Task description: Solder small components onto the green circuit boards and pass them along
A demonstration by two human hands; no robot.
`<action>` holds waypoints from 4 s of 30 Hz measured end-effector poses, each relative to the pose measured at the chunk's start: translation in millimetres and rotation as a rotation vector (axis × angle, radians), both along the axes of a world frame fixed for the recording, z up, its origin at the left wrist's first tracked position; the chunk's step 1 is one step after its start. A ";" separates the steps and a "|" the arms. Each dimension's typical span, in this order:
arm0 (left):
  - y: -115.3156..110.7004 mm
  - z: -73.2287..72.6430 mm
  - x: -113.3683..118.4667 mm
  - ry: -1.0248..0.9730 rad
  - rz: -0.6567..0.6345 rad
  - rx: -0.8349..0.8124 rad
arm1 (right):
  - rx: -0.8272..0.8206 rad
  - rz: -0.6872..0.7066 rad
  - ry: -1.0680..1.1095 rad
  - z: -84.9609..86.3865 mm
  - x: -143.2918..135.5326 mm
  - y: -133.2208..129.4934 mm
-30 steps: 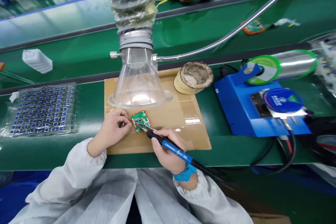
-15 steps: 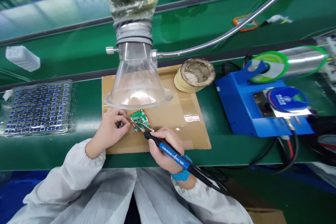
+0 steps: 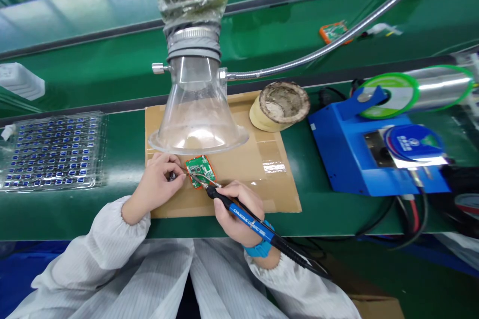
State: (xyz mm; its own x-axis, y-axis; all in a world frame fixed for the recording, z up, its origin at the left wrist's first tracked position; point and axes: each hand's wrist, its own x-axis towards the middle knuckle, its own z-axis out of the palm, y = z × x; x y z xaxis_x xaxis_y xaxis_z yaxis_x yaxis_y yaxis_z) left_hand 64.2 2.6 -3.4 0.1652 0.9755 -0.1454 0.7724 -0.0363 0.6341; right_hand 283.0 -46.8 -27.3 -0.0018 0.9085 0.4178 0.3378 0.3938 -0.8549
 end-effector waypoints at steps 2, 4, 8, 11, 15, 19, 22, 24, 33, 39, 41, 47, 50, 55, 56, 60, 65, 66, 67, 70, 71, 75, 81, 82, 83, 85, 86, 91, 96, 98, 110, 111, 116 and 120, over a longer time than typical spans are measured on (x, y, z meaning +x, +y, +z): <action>0.0 0.1 0.0 -0.001 -0.002 -0.003 | -0.002 0.010 0.008 -4.5 2.5 -2.0; 0.0 0.0 0.2 -0.005 -0.001 -0.004 | 0.004 -0.021 0.030 -10.7 5.6 -4.7; 0.1 -0.3 0.0 -0.008 0.005 -0.004 | -0.014 -0.125 0.081 -20.8 10.2 -8.6; 0.3 -0.7 -0.5 -0.002 0.002 0.000 | -0.052 -0.135 0.084 -22.6 11.1 -9.4; -0.3 -0.8 0.4 0.018 -0.012 -0.003 | -0.076 -0.141 0.079 -22.3 11.4 -9.6; -1.2 5.5 0.0 0.085 -0.086 0.004 | -0.035 -0.159 0.111 -23.1 12.2 -9.9; 3.1 15.9 -8.6 -0.026 -0.177 -0.084 | -0.014 -0.189 0.133 -22.7 12.6 -9.8; 11.2 23.1 -20.3 -0.202 -0.168 -0.248 | -0.007 -0.217 0.136 -21.9 12.3 -9.7; 115.2 45.0 -113.8 -0.697 0.385 -0.410 | 0.056 -0.244 0.164 -26.2 12.6 -6.0; 100.6 48.4 -142.3 -0.055 0.526 0.169 | 0.051 -0.269 0.182 -27.6 11.4 -6.2; 67.7 41.6 -147.7 0.041 0.318 0.036 | 0.032 -0.288 0.199 -28.7 10.5 -7.2; 19.1 25.5 -222.2 0.323 0.576 0.208 | 0.062 -0.289 0.155 -29.9 7.5 -3.3; 26.4 26.4 -252.5 0.465 0.495 0.200 | 0.130 -0.303 0.105 -24.5 4.4 1.4; 26.8 32.2 -246.9 0.575 0.210 0.085 | 0.125 -0.355 0.082 -18.4 0.1 3.3; 24.6 32.9 -243.4 0.597 0.190 0.058 | 0.117 -0.359 0.088 -18.5 -0.2 2.8; 18.1 35.3 -237.0 0.639 0.192 0.012 | 0.086 -0.367 0.080 -19.4 -1.8 0.5; 9.6 46.2 -228.9 0.617 0.221 0.042 | 0.040 -0.346 0.049 -17.3 -5.0 -0.7; 6.6 48.4 -221.7 0.600 0.231 0.064 | 0.029 -0.350 0.049 -16.8 -5.3 -0.9; 3.6 49.7 -211.6 0.553 0.243 0.104 | 0.020 -0.360 0.046 -16.6 -5.4 -0.8; -2.3 45.9 -163.6 0.196 0.237 0.301 | 0.004 -0.404 0.009 -18.1 -3.5 0.5; -2.7 41.9 -143.1 0.029 0.200 0.358 | -0.014 -0.406 -0.010 -19.3 -2.3 1.2; 0.8 18.9 -60.2 -0.517 -0.075 0.360 | -0.134 -0.326 0.033 -24.0 1.1 1.9; -2.3 -11.1 1.6 -0.833 -0.241 -0.128 | -0.123 -0.162 0.107 -20.8 -14.4 0.2; -3.9 -15.1 3.6 -0.782 -0.230 -0.177 | -0.094 -0.112 0.128 -20.8 -17.8 1.0; -5.3 -18.6 4.2 -0.715 -0.223 -0.192 | -0.079 -0.050 0.143 -21.2 -20.6 2.0; -7.5 -24.0 3.7 -0.599 -0.231 -0.153 | -0.078 0.046 0.147 -22.8 -24.1 4.0; -8.2 -25.7 3.2 -0.563 -0.241 -0.122 | -0.087 0.070 0.138 -23.8 -24.9 4.8; -8.9 -26.5 4.5 -0.481 -0.291 -0.018 | -0.113 0.044 0.114 -28.4 -24.0 6.4; -7.5 -21.5 6.2 -0.512 -0.242 -0.028 | -0.096 0.044 0.138 -28.9 -22.9 6.5; -6.8 -19.8 6.2 -0.510 -0.234 -0.029 | -0.087 0.046 0.143 -27.4 -22.6 6.7; -7.0 -21.6 5.2 -0.528 -0.278 0.038 | -0.139 0.034 0.173 -30.4 -23.3 6.7; -7.0 -21.1 5.3 -0.526 -0.274 0.040 | -0.141 0.037 0.174 -30.8 -23.4 6.7; -6.9 -17.6 6.5 -0.520 -0.241 0.011 | -0.138 0.043 0.192 -28.5 -23.7 6.3; -5.6 -12.7 6.5 -0.586 -0.202 -0.013 | -0.155 0.046 0.200 -25.3 -22.0 5.9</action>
